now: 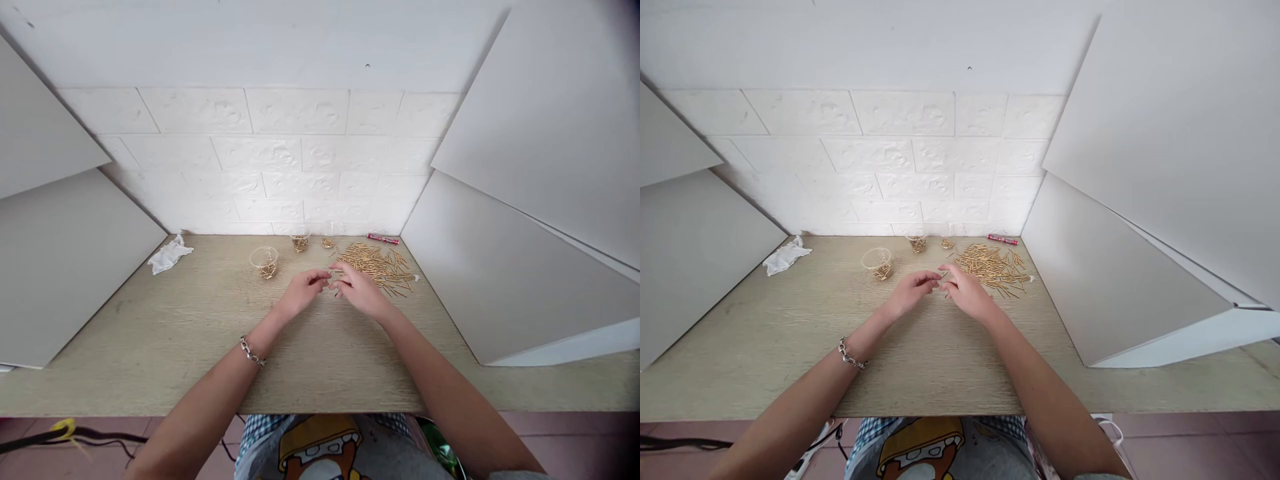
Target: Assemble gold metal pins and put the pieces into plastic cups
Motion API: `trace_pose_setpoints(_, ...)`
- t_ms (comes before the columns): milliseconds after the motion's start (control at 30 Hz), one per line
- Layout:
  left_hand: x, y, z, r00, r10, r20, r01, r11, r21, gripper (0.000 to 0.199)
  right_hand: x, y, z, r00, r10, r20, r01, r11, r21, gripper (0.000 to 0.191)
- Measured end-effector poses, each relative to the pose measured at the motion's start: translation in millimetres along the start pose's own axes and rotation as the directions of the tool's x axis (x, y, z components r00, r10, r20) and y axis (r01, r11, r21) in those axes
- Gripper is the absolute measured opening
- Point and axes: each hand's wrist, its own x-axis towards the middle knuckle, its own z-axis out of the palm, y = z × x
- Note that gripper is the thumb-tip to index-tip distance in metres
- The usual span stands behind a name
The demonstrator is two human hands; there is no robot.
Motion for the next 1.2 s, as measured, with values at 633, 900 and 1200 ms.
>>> trace_pose_setpoints(633, -3, 7, -0.9, 0.996, 0.077, 0.048, -0.082, 0.992, 0.1, 0.023, 2, 4, 7, 1.0, 0.022, 0.011, -0.024, 0.985, 0.168, 0.04)
trace_pose_setpoints(900, -1, 10, -3.4, 1.0, 0.012, -0.023, -0.013, 0.999, -0.046, 0.023, 3, 5, 9, 0.981, 0.019, -0.191, -0.014, 1.0, 0.027, 0.019)
trace_pose_setpoints(1200, -2, 15, -2.4, 1.0, -0.019, -0.017, 0.017, 0.992, -0.128, 0.024, 1, 0, 12, 0.974, -0.03, -0.223, 0.022, 0.999, -0.04, 0.016)
